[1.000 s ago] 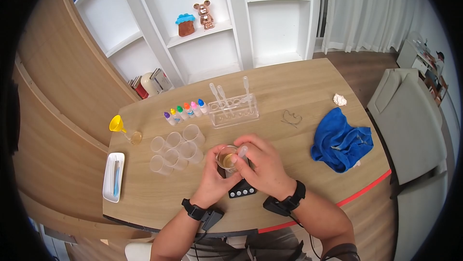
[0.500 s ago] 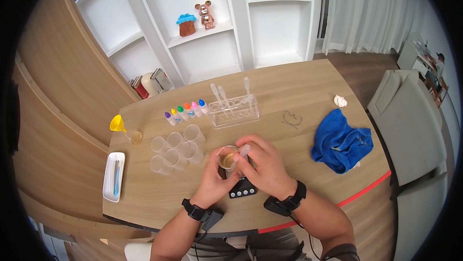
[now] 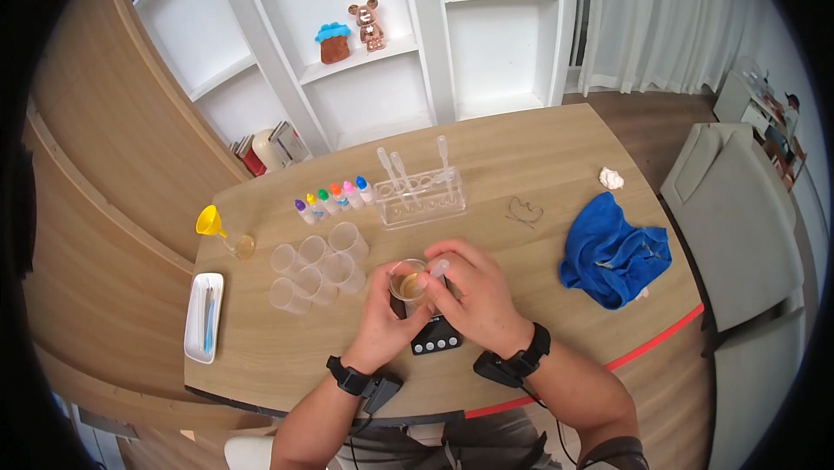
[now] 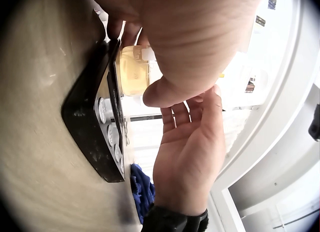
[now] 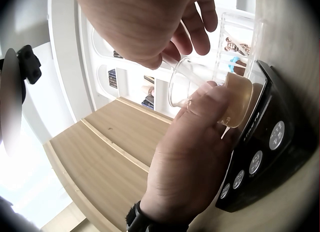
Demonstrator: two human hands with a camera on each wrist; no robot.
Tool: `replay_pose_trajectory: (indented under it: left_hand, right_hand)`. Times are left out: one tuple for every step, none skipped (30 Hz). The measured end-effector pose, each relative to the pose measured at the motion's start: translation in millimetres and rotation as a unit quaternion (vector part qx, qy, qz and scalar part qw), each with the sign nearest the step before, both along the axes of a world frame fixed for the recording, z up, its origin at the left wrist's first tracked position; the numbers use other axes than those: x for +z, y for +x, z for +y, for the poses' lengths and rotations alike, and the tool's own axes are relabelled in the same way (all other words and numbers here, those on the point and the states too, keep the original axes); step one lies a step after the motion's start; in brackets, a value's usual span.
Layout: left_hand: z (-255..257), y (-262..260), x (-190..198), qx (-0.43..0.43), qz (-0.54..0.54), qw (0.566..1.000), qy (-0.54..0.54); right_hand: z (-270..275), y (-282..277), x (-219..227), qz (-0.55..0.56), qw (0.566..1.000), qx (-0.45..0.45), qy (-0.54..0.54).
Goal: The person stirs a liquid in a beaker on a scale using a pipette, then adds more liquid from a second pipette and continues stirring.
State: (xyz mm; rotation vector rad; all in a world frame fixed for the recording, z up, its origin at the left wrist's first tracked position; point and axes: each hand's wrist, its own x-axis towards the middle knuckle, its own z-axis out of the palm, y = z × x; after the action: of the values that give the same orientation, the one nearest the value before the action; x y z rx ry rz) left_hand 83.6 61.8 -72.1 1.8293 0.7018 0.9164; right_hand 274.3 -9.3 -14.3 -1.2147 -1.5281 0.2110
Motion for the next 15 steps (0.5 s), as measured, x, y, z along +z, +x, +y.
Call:
replay_pose_trajectory:
  left_hand:
    - [0, 0, 2, -0.004, 0.000, 1.000, 0.011]
    - [1, 0, 3, -0.007, 0.001, 1.000, 0.023]
    - [1, -1, 2, -0.007, 0.001, 1.000, 0.022]
    - [3, -1, 0, -0.011, 0.007, 1.000, 0.022]
    - [3, -1, -1, -0.016, 0.013, 1.000, 0.021]
    - [3, 0, -1, -0.015, 0.013, 1.000, 0.021]
    - [2, 1, 2, -0.019, 0.003, 1.000, 0.016]
    - [1, 1, 4, -0.023, -0.006, 1.000, 0.011]
    - [-1, 2, 7, -0.025, -0.005, 1.000, 0.010]
    - [-3, 2, 9, -0.016, -0.018, 1.000, -0.018]
    - [-5, 3, 10, -0.006, -0.032, 0.998, -0.047]
    - [-5, 3, 9, -0.008, -0.030, 0.998, -0.047]
    - [-4, 3, 8, -0.005, -0.030, 0.998, -0.048]
    - [-3, 3, 7, -0.003, -0.030, 0.998, -0.049]
    - [-2, 3, 6, -0.004, -0.030, 0.998, -0.049]
  right_hand:
    - [0, -1, 1, -0.001, 1.000, 0.001, -0.001]
    - [0, -1, 1, -0.006, 1.000, 0.008, -0.001]
    - [0, -2, 2, -0.012, 1.000, 0.015, 0.000]
    - [0, -2, 1, -0.012, 1.000, 0.015, -0.001]
    - [1, -1, 0, -0.011, 1.000, 0.014, 0.002]
    - [1, -1, -1, -0.009, 1.000, 0.012, 0.004]
    - [1, -1, -1, -0.009, 1.000, 0.012, 0.004]
    - [1, 0, -1, -0.008, 1.000, 0.006, 0.006]
    - [1, 0, -2, -0.007, 1.000, 0.000, 0.008]
    - [0, 0, 0, -0.006, 1.000, -0.002, 0.007]
    - [-1, -1, 3, -0.008, 1.000, -0.003, -0.002]
    - [-2, -2, 5, -0.010, 1.000, -0.005, -0.010]
    - [-3, -1, 3, -0.009, 1.000, -0.006, -0.011]
    - [-2, -1, 1, -0.023, 1.000, 0.003, -0.017]
    - [-2, 0, 0, -0.038, 0.999, 0.012, -0.022]
